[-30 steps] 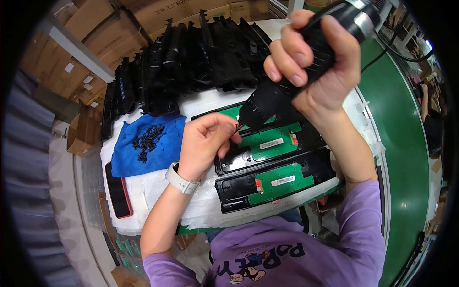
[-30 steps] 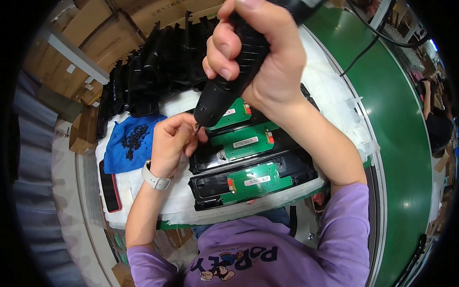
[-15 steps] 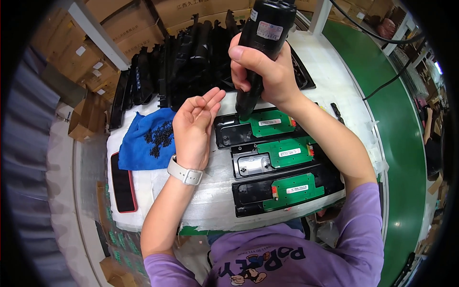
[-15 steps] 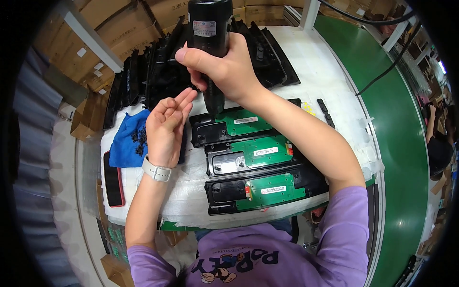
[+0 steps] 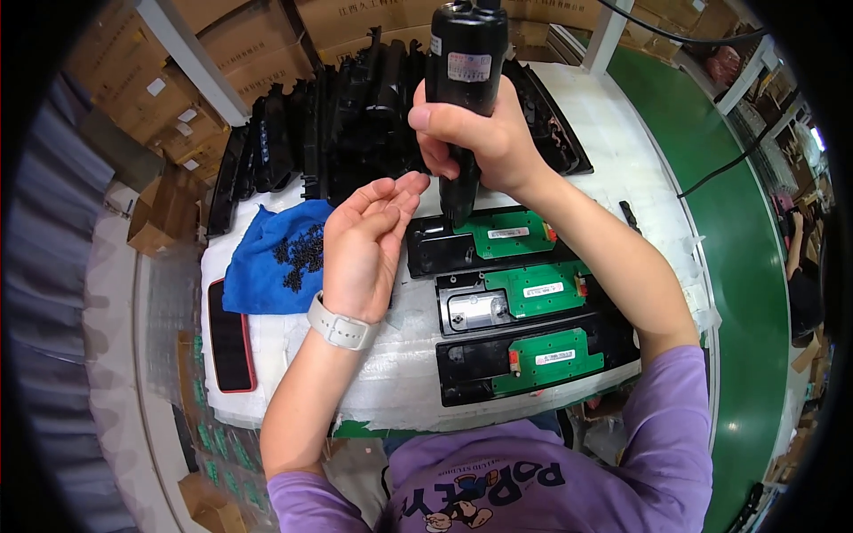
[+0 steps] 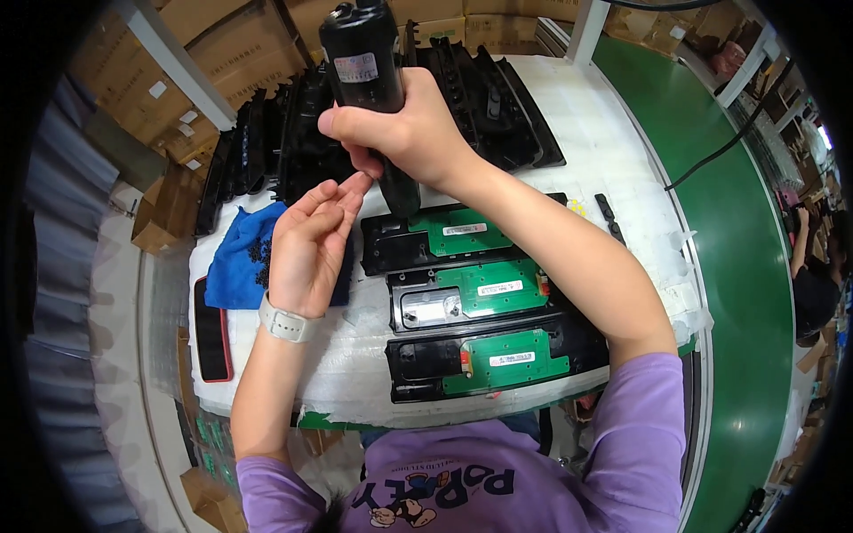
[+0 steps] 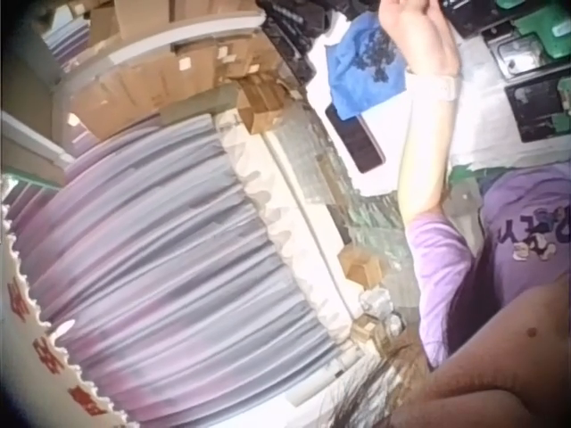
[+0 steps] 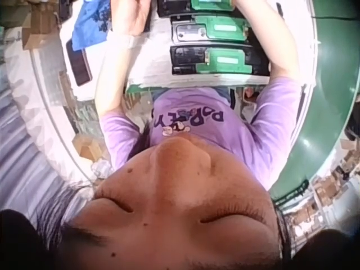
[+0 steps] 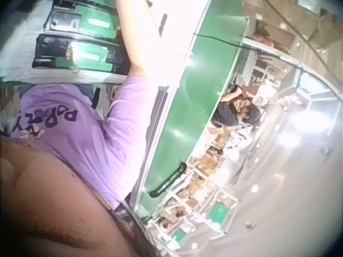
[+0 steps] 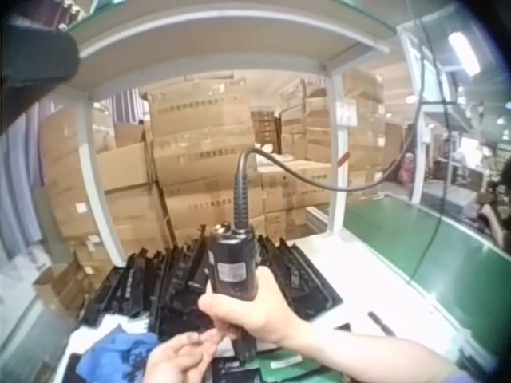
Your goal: Assembling electronic components into black plastic printer parts using an electric screwdriver.
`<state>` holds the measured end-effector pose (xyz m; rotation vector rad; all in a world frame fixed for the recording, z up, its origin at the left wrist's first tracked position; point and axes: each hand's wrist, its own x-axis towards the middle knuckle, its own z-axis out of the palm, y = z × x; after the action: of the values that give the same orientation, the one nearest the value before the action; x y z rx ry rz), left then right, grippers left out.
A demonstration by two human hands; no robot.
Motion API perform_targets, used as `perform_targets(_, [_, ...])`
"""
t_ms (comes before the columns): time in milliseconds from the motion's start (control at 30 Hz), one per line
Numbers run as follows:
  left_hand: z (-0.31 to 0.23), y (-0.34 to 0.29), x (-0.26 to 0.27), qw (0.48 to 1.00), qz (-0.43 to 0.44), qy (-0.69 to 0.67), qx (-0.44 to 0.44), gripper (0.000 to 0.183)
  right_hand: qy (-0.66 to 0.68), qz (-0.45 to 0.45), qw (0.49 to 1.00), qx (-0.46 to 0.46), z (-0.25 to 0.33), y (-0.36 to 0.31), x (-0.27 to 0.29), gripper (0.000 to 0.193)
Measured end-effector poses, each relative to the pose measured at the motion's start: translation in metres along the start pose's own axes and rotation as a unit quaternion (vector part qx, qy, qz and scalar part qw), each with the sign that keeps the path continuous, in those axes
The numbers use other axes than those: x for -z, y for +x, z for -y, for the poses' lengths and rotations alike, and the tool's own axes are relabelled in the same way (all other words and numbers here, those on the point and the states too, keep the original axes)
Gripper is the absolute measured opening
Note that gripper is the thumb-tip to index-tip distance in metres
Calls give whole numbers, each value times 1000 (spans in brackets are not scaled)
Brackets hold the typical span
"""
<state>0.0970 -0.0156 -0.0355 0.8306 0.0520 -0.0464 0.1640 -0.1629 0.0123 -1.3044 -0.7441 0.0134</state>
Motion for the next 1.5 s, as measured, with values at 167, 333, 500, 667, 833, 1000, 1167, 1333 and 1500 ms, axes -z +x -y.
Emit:
perform_targets(167, [5, -4, -1, 994, -3, 73, -78, 16, -3, 33, 999, 8, 5, -8, -2, 20])
perform_targets(333, [17, -4, 2, 983, 40, 180, -10, 18, 64, 35, 997, 2, 14, -18, 10, 24])
perform_targets(500, [22, -8, -3, 983, 75, 161, 46, 20, 144, 9, 989, 27, 60, -49, 25, 30])
perform_targets(667, [25, -14, -5, 965, 139, 194, 106, 19, 160, 13, 983, 84, 75, -77, 45, 32])
perform_targets(833, [27, -23, -12, 933, 203, 272, 123, 16, 216, -17, 969, 117, 76, -80, 48, 28])
perform_targets(1000, [31, -29, -22, 927, 199, 302, 99, 10, 188, -44, 975, 113, 82, -83, 45, 29])
perform_targets(1167, [31, -35, -27, 948, 199, 223, 112, 12, 214, -64, 966, 133, 81, -83, 46, 28])
perform_targets(1333, [31, -32, -19, 944, 206, 209, 152, 10, 243, -64, 958, 142, 80, -85, 45, 27])
perform_targets(1500, [32, -30, -15, 937, 217, 209, 178, 9, 248, -56, 957, 139, 77, -88, 42, 29])
